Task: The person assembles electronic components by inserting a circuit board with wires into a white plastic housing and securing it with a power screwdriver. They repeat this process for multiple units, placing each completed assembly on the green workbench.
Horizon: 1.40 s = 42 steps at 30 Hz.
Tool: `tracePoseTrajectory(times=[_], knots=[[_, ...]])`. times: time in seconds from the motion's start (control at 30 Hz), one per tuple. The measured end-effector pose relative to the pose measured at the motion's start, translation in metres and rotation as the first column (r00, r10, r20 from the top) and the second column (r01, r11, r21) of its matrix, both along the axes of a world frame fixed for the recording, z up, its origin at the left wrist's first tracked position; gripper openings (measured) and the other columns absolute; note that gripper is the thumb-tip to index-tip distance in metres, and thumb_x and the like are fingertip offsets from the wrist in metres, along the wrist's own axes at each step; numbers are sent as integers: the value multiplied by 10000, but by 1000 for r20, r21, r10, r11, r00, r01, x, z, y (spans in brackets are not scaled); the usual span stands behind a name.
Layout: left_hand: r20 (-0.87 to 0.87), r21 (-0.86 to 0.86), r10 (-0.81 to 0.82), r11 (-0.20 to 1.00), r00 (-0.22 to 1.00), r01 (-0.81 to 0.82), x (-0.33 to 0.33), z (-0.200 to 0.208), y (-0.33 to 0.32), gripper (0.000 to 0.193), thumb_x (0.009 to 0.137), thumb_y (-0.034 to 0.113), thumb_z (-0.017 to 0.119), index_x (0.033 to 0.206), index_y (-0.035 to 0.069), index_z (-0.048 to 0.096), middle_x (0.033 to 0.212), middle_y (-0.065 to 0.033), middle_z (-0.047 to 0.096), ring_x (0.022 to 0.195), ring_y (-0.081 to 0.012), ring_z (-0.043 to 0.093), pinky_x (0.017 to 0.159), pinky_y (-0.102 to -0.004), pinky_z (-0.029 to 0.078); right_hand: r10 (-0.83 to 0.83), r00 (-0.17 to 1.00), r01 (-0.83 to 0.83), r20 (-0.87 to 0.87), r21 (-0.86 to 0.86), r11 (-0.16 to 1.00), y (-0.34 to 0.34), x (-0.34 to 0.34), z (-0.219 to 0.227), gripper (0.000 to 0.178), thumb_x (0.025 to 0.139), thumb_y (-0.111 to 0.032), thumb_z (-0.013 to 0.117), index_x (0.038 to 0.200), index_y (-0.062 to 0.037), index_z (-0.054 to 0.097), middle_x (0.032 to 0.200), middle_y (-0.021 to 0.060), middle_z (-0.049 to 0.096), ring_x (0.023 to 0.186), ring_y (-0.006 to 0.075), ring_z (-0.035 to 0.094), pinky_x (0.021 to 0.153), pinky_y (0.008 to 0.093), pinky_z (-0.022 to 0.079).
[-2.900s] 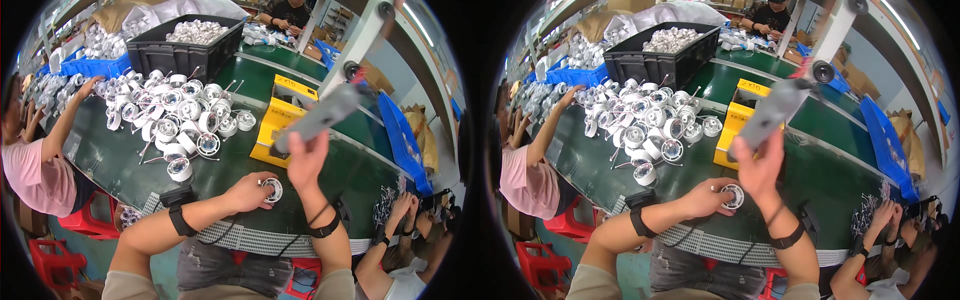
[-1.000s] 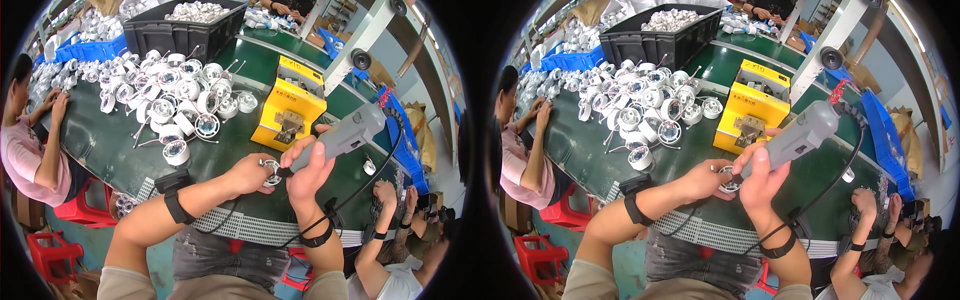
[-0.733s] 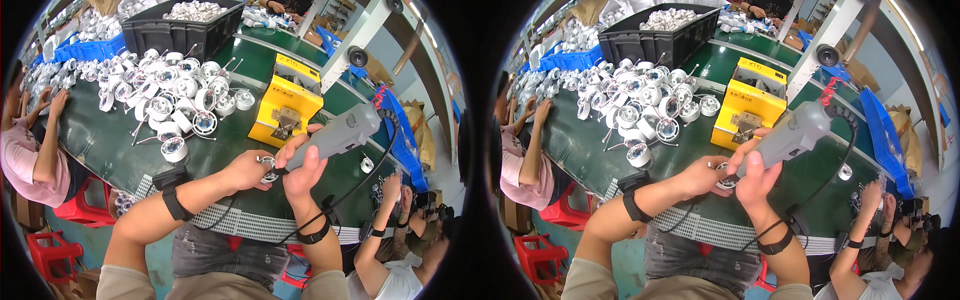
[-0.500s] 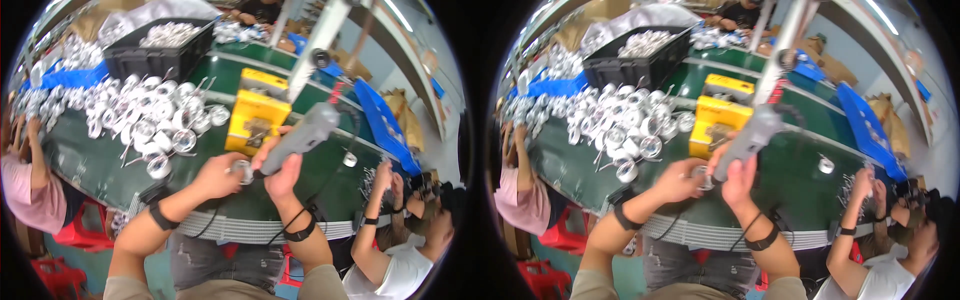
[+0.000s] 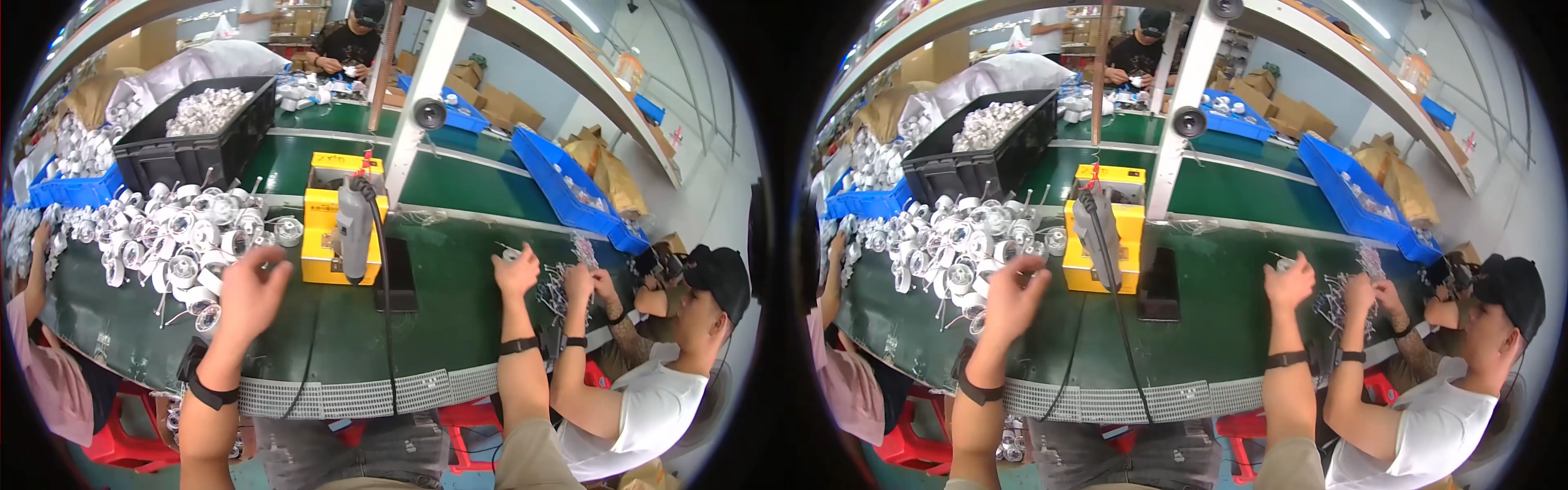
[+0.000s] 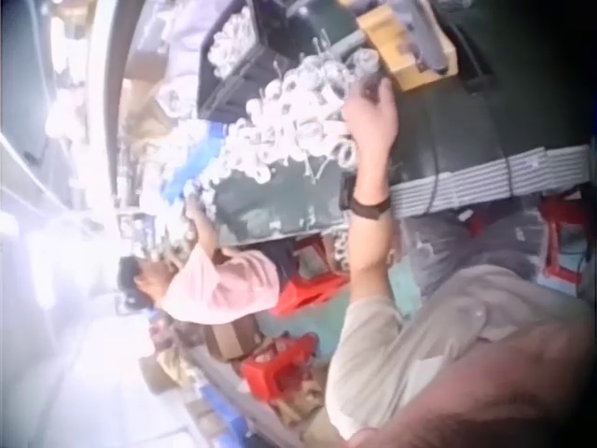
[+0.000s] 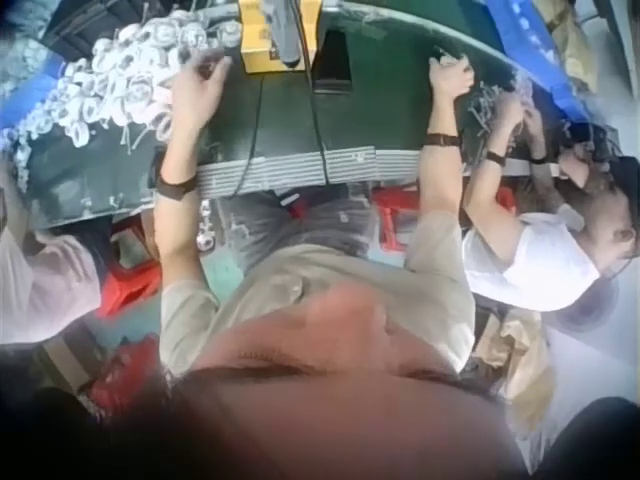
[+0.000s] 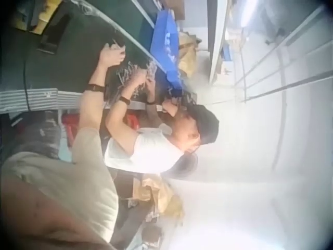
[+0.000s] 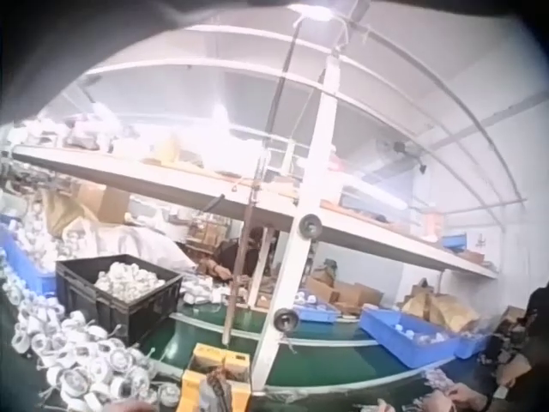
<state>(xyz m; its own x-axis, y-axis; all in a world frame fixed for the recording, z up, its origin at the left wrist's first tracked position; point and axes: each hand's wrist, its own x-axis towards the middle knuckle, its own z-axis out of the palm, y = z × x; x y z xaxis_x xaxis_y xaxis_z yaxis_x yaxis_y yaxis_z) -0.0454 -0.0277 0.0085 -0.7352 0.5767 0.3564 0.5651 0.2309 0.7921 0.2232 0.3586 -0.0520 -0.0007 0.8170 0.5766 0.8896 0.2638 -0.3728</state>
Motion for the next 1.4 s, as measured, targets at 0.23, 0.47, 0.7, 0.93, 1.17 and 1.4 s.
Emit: tracePoseTrajectory(times=[0.23,0.47,0.7,0.93,1.17,1.4], knots=[[541,-17,-495,802,680,597,25,-4,12,239,927,156,614,1083,-21,649,886,-54,679,682,-94,619,597,-234,510,356,790,-478,-499,-140,867,-11,-7,14,613,736,-148,737,1289,-20,505,1202,184,595,1078,316,594,938,391,467],[761,321,-612,646,218,693,42,-20,21,449,1022,302,429,1327,-26,465,1244,-142,569,975,-218,626,842,-346,539,664,-126,-989,-737,146,-25,-133,-56,53,794,704,18,750,1396,1,362,1274,129,537,1201,230,516,1030,367,392],[706,638,-700,566,-104,521,54,-29,28,510,1042,360,314,1403,3,355,1352,-159,490,1175,-284,551,985,-434,464,807,-200,-936,-556,-134,-325,-182,-66,51,792,673,-69,825,1346,6,416,1272,147,569,1202,239,538,1058,383,380],[642,732,-766,597,-38,327,58,-17,27,464,991,188,475,1417,70,334,1351,-115,484,1213,-288,530,1044,-467,426,835,-218,-976,-505,95,-197,-186,-74,39,775,678,-75,814,1337,-25,409,1337,170,422,1161,266,535,986,394,448],[596,790,-803,591,22,166,56,-24,25,352,986,108,461,1338,107,471,1351,-138,506,1229,-311,517,1067,-476,395,996,-82,-941,-44,334,-63,-182,-65,42,368,679,20,771,1005,23,600,1030,176,614,844,221,643,733,334,556],[501,833,-858,513,109,209,60,-32,26,390,971,74,483,1360,80,459,1347,-146,506,1256,-285,490,1079,-458,370,505,-109,-990,-856,45,-137,-198,-64,42,114,852,63,632,964,51,614,881,136,672,729,189,671,657,300,562]])
